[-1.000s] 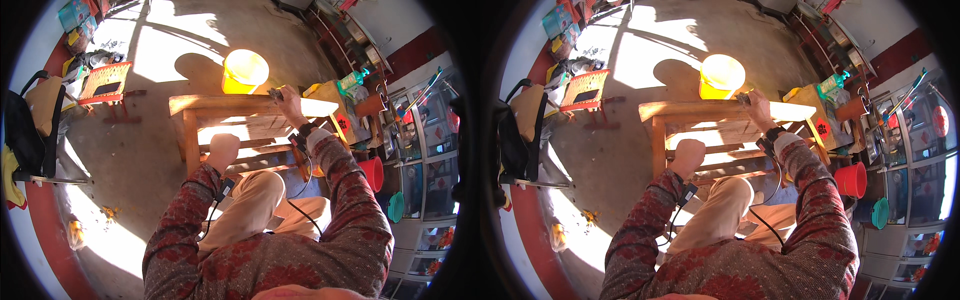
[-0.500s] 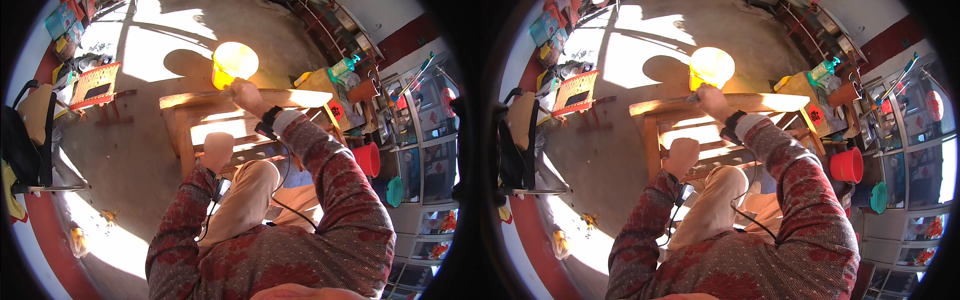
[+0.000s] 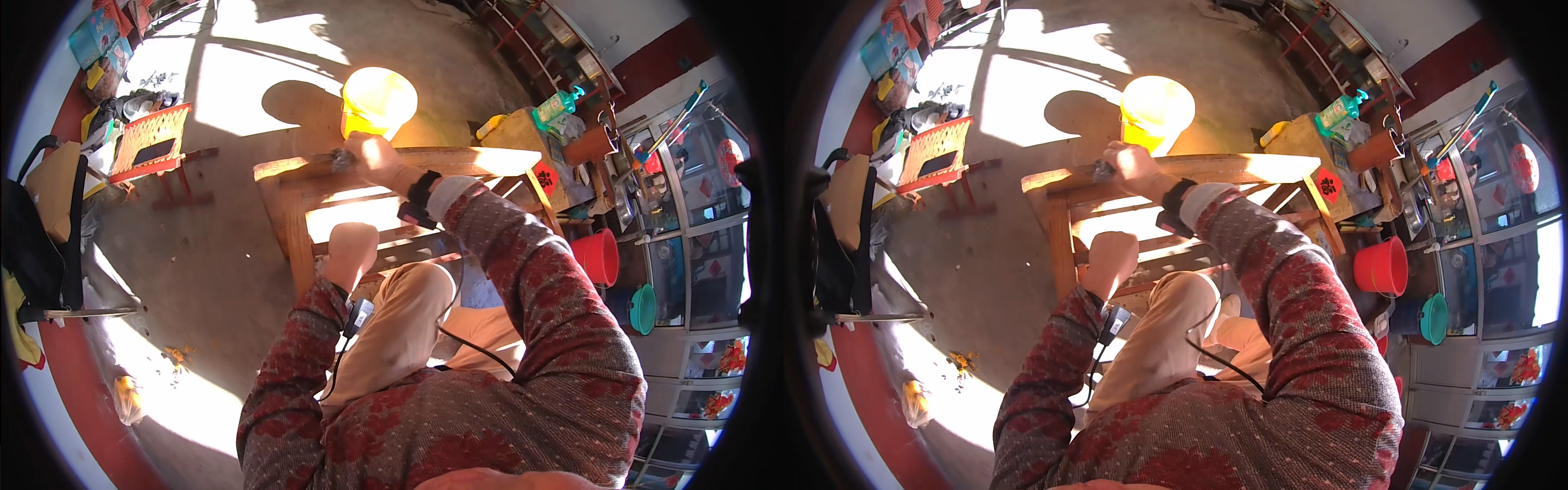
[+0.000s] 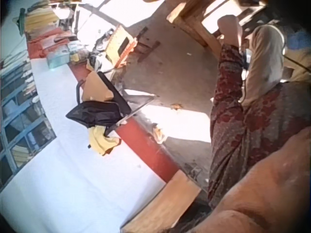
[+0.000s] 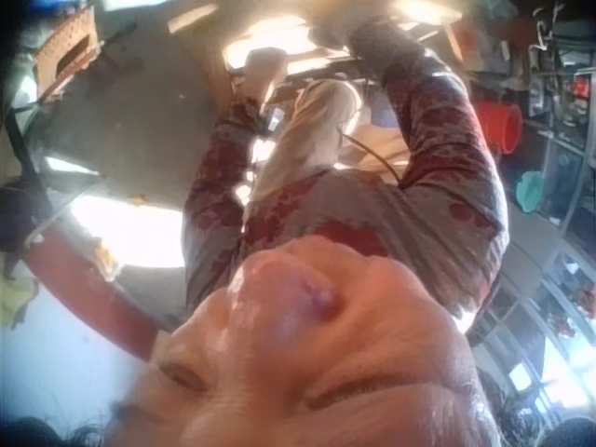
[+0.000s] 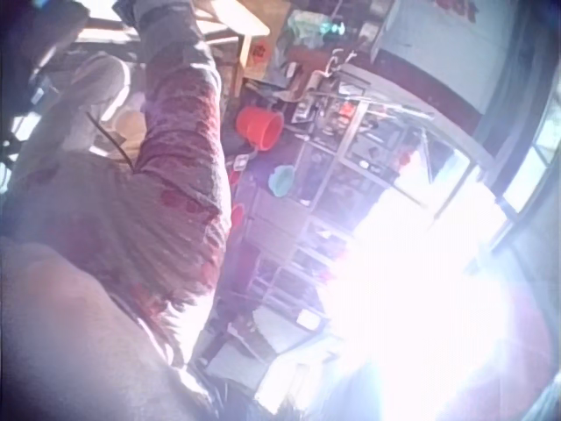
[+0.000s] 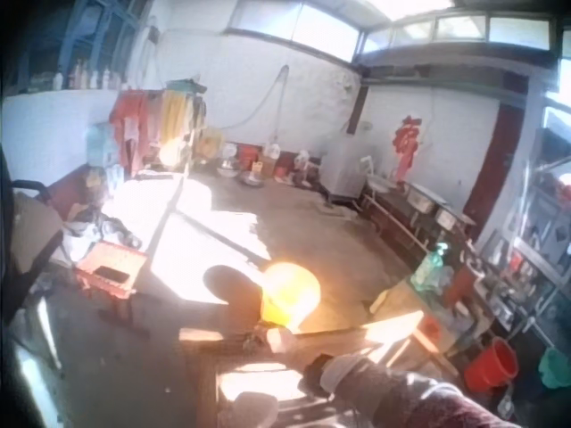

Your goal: The person scrubs a wooden stool with a brush and water, then wipes it with a cloth. They repeatedly dip the brush and cloth into buckets and continue cleaning the stool's legs and frame.

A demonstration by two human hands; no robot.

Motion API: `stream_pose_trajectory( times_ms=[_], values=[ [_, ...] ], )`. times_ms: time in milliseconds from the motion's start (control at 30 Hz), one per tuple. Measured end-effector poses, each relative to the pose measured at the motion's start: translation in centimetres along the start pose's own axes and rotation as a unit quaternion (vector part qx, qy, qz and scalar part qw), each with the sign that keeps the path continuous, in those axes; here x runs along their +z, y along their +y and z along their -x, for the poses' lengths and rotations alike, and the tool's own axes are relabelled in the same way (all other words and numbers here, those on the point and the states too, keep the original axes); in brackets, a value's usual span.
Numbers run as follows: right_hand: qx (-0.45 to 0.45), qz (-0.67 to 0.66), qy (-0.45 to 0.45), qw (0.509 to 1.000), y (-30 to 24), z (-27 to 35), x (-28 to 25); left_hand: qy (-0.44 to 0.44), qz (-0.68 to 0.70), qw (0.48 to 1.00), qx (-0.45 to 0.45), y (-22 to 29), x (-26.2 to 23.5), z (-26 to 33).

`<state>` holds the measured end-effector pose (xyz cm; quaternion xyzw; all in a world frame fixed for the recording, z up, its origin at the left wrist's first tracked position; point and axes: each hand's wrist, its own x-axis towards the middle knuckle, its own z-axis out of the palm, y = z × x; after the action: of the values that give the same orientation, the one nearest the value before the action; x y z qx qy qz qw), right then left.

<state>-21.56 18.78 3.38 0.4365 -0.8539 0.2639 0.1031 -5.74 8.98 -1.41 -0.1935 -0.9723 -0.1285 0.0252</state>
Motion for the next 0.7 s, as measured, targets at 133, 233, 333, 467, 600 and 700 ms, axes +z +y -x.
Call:
stream_pose_trajectory(
  times_ms=[133, 233, 333, 467, 600, 700],
  values=[
    [0.217, 0.039, -0.032, 0.975, 3.2, 4.6, -4.4, 0.058, 0.035, 0.998, 0.002, 0.2, 0.2, 0.6],
    [0.114, 0.039, 0.015, 0.993, 1.7, 2.2, -1.5, 0.033, 0.043, 0.999, -0.001, 0.4, -0.1, 0.7],
    [-0.045, -0.005, 0.055, 0.997, -1.1, -2.1, 3.2, -0.018, 0.033, 0.999, -0.008, 0.3, -0.6, 0.1],
    [-0.069, -0.022, 0.029, 0.997, -0.2, -1.0, 1.1, -0.044, 0.044, 0.998, -0.004, 0.1, -0.7, 0.1],
    [0.112, 0.025, -0.026, 0.993, 2.4, 3.8, -3.7, 0.062, 0.048, 0.997, 0.015, 0.2, 0.1, 0.8],
    [0.078, 0.034, -0.003, 0.996, 1.0, 1.9, -1.3, -0.002, 0.046, 0.999, -0.01, 0.3, 0.1, 0.6]
  ],
)
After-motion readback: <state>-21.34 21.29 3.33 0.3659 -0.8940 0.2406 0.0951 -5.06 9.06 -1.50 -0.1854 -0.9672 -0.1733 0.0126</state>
